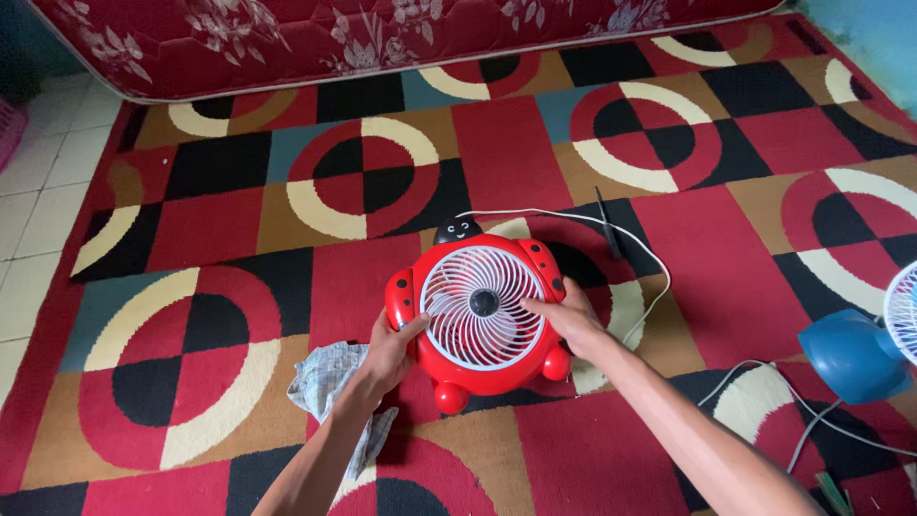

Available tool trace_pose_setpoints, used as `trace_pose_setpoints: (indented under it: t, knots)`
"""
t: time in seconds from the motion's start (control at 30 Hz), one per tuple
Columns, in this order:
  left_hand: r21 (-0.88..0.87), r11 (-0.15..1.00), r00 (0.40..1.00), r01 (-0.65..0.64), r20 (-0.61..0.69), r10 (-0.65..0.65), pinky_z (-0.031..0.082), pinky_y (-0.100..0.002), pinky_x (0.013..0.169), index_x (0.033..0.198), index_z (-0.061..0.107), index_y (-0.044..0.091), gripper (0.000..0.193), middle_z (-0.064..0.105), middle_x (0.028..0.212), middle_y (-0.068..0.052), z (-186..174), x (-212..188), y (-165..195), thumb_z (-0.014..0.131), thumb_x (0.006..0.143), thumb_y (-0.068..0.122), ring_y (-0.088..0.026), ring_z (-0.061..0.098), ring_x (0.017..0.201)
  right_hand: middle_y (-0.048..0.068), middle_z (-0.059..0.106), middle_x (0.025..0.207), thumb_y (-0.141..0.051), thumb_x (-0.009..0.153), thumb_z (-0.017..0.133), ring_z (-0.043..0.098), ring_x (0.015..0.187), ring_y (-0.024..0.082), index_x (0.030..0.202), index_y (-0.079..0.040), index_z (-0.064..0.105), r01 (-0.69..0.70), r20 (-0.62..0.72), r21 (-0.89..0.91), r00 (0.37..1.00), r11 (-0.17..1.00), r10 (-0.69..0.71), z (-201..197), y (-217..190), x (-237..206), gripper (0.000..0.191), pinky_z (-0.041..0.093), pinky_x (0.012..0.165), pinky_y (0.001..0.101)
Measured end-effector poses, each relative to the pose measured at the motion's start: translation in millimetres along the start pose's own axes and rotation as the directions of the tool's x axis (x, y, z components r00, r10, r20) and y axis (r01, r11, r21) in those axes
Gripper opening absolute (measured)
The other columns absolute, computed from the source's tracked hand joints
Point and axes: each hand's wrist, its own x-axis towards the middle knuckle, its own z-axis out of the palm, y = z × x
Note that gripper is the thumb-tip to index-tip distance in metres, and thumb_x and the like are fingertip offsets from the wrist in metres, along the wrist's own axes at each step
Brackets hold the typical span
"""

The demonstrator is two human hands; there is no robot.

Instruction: The person disassembles a small red electric fan on the floor, unfastening the front grille and unscrewing the blade cap by hand to remove the blades. They wipe the blades with a cloth, then reattach the blades, tighten the cap, and snap the grille back onto the fan body.

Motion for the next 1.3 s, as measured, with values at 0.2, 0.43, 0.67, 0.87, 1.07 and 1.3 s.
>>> trace_pose_setpoints:
  t: [0.2,0.43,0.67,0.87,1.07,1.3]
  knots:
    - [0.567,0.809,0.984,-0.155,0.019,0.175,0.06,-0.035,0.076,0.111,0.069,0.003,0.032,0.078,0.097,-0.01,-17.8,21.9,2.5,0.079,0.088,0.023,-0.019,0.074,0.087,0.012,0.076,0.113,-0.013,0.073,0.088,0.074,0.099,0.02,0.123,-0.004,0.061,-0.007,-0.049,-0.17,0.999,0.985,-0.001,2.4,-11.8,19.2,0.056,0.061,0.086,0.0367]
    - [0.952,0.306,0.978,0.023,-0.084,0.188,0.058,-0.047,0.065,0.08,0.07,-0.004,0.063,0.07,0.069,-0.024,-37.6,46.6,10.8,0.077,0.082,0.058,-0.037,0.077,0.075,0.012,0.078,0.108,-0.019,0.071,0.09,0.075,0.094,0.019,0.116,-0.003,0.068,-0.013,-0.082,-0.319,0.997,0.948,-0.014,15.6,-13.8,26.8,0.052,0.062,0.084,0.0358]
    - [0.974,0.219,0.971,0.064,-0.111,0.21,0.057,-0.05,0.066,0.078,0.072,-0.001,0.068,0.07,0.069,-0.024,-44.5,49.3,10.4,0.076,0.077,0.067,-0.042,0.074,0.076,0.012,0.078,0.109,-0.021,0.071,0.09,0.076,0.094,0.02,0.117,-0.006,0.07,-0.051,-0.088,-0.359,0.996,0.932,0.021,21.7,-9.2,32.4,0.053,0.062,0.085,0.036]
    - [0.967,0.218,0.96,0.128,-0.176,0.216,0.058,-0.049,0.066,0.077,0.072,-0.004,0.071,0.071,0.07,-0.024,-50.2,52.1,4.1,0.078,0.073,0.067,-0.042,0.075,0.075,0.012,0.075,0.111,-0.023,0.072,0.09,0.074,0.096,0.02,0.118,-0.007,0.069,-0.047,-0.062,-0.353,0.998,0.934,0.027,20.7,1.3,37.2,0.053,0.062,0.087,0.0359]
    - [0.978,0.188,0.965,0.094,-0.137,0.225,0.058,-0.049,0.067,0.08,0.074,-0.004,0.066,0.071,0.071,-0.024,-53.5,57.1,0.9,0.078,0.077,0.062,-0.042,0.075,0.077,0.022,0.052,0.134,-0.035,0.069,0.091,0.065,0.114,0.028,0.13,-0.006,0.064,-0.052,-0.108,-0.474,0.994,0.879,0.001,22.0,5.4,37.4,0.073,0.059,0.093,0.0366]
    - [0.899,0.438,0.971,-0.022,-0.085,0.224,0.059,-0.045,0.072,0.101,0.065,-0.004,0.063,0.075,0.085,-0.022,-54.9,57.3,-9.5,0.07,0.085,0.057,-0.034,0.077,0.086,0.028,0.024,0.158,-0.057,0.08,0.079,0.034,0.145,0.04,0.162,-0.011,0.018,-0.158,-0.162,-0.6,0.984,0.784,0.075,26.8,19.0,39.5,0.112,0.038,0.114,0.0435]
